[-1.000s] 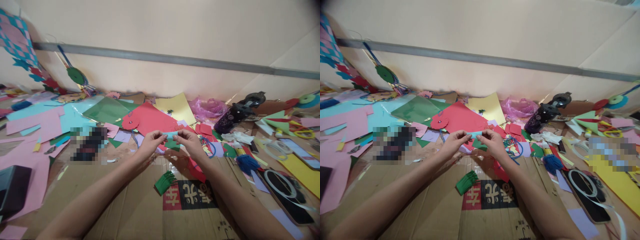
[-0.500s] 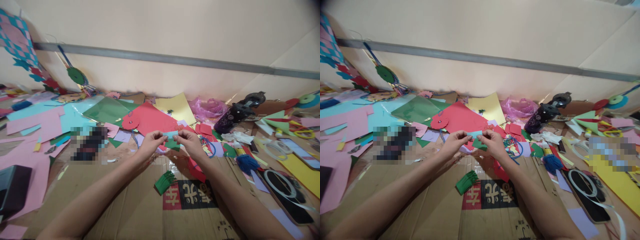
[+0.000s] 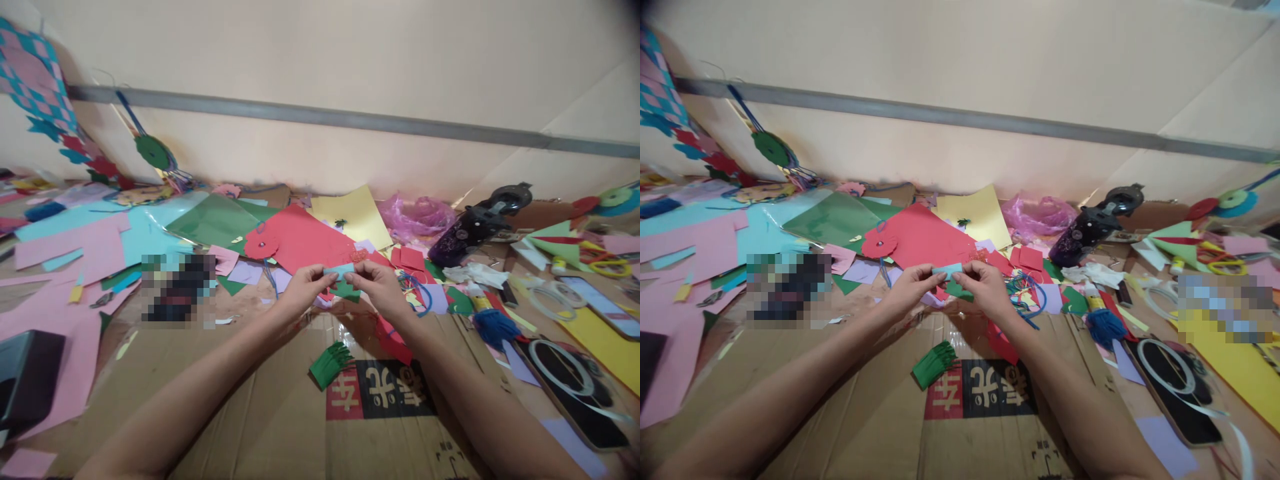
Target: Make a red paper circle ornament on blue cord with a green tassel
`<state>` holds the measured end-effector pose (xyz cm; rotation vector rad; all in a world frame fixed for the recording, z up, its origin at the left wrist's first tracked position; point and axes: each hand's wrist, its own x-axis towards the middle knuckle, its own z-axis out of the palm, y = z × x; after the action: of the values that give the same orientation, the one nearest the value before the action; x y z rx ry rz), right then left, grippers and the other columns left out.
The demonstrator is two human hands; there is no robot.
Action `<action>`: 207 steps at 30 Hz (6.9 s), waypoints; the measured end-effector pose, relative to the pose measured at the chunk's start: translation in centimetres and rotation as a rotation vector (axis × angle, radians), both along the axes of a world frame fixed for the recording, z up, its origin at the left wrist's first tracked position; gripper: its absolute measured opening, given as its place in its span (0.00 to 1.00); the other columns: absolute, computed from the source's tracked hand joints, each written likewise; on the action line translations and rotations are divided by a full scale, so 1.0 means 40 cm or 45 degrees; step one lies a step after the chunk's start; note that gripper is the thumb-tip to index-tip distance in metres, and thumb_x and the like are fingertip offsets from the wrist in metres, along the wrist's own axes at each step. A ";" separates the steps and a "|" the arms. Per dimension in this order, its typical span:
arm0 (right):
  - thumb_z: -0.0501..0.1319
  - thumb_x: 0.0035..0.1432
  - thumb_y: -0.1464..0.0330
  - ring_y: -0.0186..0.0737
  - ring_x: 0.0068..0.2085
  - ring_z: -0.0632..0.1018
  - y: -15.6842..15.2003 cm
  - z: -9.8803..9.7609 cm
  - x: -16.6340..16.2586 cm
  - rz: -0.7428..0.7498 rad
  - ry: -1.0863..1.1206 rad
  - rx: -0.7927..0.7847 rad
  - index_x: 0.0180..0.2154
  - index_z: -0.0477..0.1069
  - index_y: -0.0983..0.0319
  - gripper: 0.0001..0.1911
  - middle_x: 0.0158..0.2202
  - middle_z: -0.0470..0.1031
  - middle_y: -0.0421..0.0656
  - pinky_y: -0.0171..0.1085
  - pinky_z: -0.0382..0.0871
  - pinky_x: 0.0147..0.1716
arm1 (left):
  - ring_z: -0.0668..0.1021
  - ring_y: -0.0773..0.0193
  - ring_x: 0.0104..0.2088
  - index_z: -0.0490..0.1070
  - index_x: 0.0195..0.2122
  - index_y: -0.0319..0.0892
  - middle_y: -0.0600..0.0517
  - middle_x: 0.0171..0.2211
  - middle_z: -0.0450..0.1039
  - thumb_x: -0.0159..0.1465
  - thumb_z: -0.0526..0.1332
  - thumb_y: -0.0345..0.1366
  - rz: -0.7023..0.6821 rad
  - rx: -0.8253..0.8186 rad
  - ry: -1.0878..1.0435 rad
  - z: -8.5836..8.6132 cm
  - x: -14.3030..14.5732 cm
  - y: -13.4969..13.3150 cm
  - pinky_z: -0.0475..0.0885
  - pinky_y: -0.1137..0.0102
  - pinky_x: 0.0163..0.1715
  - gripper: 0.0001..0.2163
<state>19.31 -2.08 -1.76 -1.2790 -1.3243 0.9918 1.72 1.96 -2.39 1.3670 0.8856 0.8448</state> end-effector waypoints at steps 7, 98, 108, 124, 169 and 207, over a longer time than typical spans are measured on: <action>0.66 0.51 0.48 0.36 0.29 0.72 0.002 0.010 0.005 -0.017 0.126 0.021 0.27 0.73 0.61 0.22 0.25 0.72 0.40 0.37 0.68 0.32 | 0.72 0.66 0.26 0.71 0.25 0.40 0.50 0.25 0.75 0.56 0.65 0.48 0.141 0.069 0.020 -0.013 0.002 -0.001 0.65 0.71 0.27 0.15; 0.67 0.50 0.52 0.35 0.27 0.67 0.003 -0.005 0.005 -0.013 -0.001 0.021 0.25 0.67 0.60 0.20 0.23 0.66 0.38 0.36 0.61 0.29 | 0.64 0.67 0.26 0.61 0.25 0.43 0.57 0.22 0.60 0.61 0.60 0.44 -0.052 0.375 0.357 -0.005 -0.004 -0.012 0.59 0.72 0.27 0.13; 0.69 0.49 0.54 0.35 0.27 0.67 0.002 0.004 0.005 0.051 -0.072 0.024 0.24 0.69 0.61 0.18 0.23 0.68 0.37 0.36 0.61 0.29 | 0.70 0.64 0.31 0.67 0.29 0.41 0.54 0.28 0.69 0.58 0.62 0.45 -0.106 0.289 0.219 0.021 -0.007 -0.006 0.64 0.71 0.31 0.12; 0.62 0.58 0.55 0.34 0.29 0.69 -0.005 0.048 0.007 -0.079 -0.260 0.255 0.27 0.69 0.62 0.17 0.26 0.69 0.39 0.34 0.61 0.30 | 0.65 0.69 0.23 0.65 0.22 0.41 0.58 0.20 0.61 0.53 0.67 0.46 -0.117 0.226 0.187 0.052 -0.009 -0.002 0.59 0.74 0.24 0.16; 0.64 0.50 0.62 0.35 0.26 0.76 -0.208 0.072 0.048 0.173 0.211 -0.458 0.36 0.66 0.61 0.13 0.30 0.74 0.40 0.35 0.66 0.27 | 0.75 0.67 0.22 0.68 0.31 0.41 0.53 0.22 0.74 0.41 0.75 0.49 0.103 -0.267 -0.347 0.040 0.004 -0.009 0.64 0.74 0.23 0.24; 0.62 0.50 0.62 0.28 0.17 0.65 -0.150 0.020 -0.021 0.170 0.259 -0.482 0.40 0.67 0.61 0.15 0.21 0.68 0.33 0.30 0.56 0.16 | 0.75 0.67 0.24 0.66 0.31 0.41 0.54 0.23 0.75 0.44 0.75 0.48 0.067 -0.180 -0.333 0.044 0.008 -0.023 0.69 0.71 0.29 0.22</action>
<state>18.48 -8.08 -0.95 -1.3356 -1.1085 1.4789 2.05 1.04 -0.64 1.0860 0.7648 0.9584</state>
